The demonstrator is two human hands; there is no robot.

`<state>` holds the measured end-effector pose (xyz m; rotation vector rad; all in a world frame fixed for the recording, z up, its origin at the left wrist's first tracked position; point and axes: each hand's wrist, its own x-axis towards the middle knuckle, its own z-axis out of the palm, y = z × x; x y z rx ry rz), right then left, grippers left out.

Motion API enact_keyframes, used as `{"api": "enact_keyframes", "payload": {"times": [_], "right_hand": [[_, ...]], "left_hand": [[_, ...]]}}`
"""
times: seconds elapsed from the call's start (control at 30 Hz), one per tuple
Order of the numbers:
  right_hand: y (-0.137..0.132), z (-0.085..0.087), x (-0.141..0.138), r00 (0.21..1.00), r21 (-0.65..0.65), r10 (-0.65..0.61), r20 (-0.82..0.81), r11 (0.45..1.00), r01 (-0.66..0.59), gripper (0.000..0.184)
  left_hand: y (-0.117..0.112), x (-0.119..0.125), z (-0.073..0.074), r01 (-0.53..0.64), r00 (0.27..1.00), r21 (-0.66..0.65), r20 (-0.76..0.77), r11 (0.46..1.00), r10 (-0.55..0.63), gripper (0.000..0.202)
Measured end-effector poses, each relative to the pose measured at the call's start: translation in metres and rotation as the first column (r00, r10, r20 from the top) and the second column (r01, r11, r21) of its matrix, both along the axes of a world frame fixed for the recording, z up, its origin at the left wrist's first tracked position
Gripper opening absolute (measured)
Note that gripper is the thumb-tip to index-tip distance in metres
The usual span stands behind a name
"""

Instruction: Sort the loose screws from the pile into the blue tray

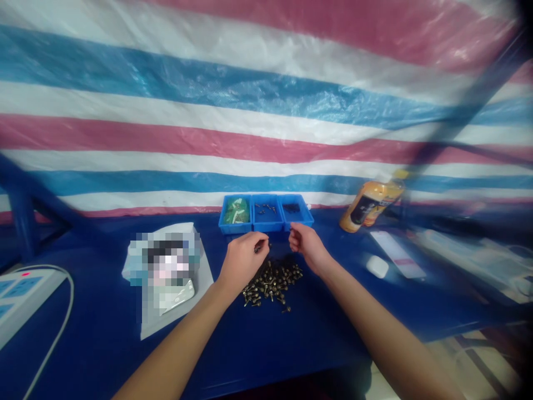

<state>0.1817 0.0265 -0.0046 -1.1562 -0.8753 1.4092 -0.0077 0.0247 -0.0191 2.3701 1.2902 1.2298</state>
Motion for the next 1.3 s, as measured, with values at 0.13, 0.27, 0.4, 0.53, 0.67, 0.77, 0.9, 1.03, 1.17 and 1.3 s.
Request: {"api": "enact_keyframes", "payload": {"times": [0.13, 0.27, 0.4, 0.53, 0.67, 0.77, 0.9, 1.03, 1.17, 1.3], "right_hand": [[0.004, -0.004, 0.003, 0.994, 0.013, -0.080, -0.072, 0.997, 0.082, 0.034], [0.004, -0.005, 0.005, 0.987, 0.040, -0.158, -0.039, 0.986, 0.159, 0.058], [0.001, -0.004, 0.003, 0.986, 0.134, -0.043, 0.160, 0.991, 0.022, 0.032], [-0.004, -0.004, -0.003, 0.903, 0.200, 0.205, 0.378, 0.934, -0.296, 0.025], [-0.007, -0.008, -0.007, 0.854, 0.284, 0.189, 0.485, 0.889, -0.359, 0.022], [-0.007, -0.010, -0.007, 0.847, 0.280, 0.171, 0.503, 0.895, -0.347, 0.020], [-0.008, -0.009, -0.007, 0.857, 0.272, 0.180, 0.482, 0.899, -0.342, 0.018], [-0.009, -0.006, -0.007, 0.872, 0.265, 0.206, 0.443, 0.900, -0.347, 0.017], [-0.008, -0.004, -0.005, 0.892, 0.260, 0.189, 0.410, 0.913, -0.313, 0.018], [-0.007, -0.004, -0.003, 0.918, 0.228, 0.168, 0.359, 0.938, -0.261, 0.021]], "left_hand": [[0.000, 0.000, 0.001, 0.000, 1.000, 0.010, 0.007, 1.000, 0.000, 0.013], [0.000, 0.000, 0.001, 0.000, 1.000, 0.018, 0.010, 1.000, -0.001, 0.013], [0.000, 0.000, 0.002, 0.000, 1.000, 0.008, 0.023, 1.000, 0.000, 0.013], [0.000, 0.000, 0.003, 0.003, 0.996, -0.044, 0.089, 0.999, 0.001, 0.011], [-0.001, 0.002, 0.004, 0.018, 0.990, -0.103, 0.140, 0.995, -0.004, 0.010], [-0.002, 0.004, 0.005, 0.029, 0.988, -0.136, 0.157, 0.990, -0.007, 0.010], [-0.004, 0.005, 0.006, 0.042, 0.983, -0.167, 0.184, 0.985, -0.011, 0.010], [-0.005, 0.005, 0.008, 0.061, 0.983, -0.147, 0.179, 0.987, -0.034, 0.010], [-0.005, 0.004, 0.010, 0.071, 0.985, -0.130, 0.166, 0.989, -0.049, 0.011], [-0.004, 0.005, 0.008, 0.072, 0.983, -0.133, 0.179, 0.989, -0.047, 0.010]]}}
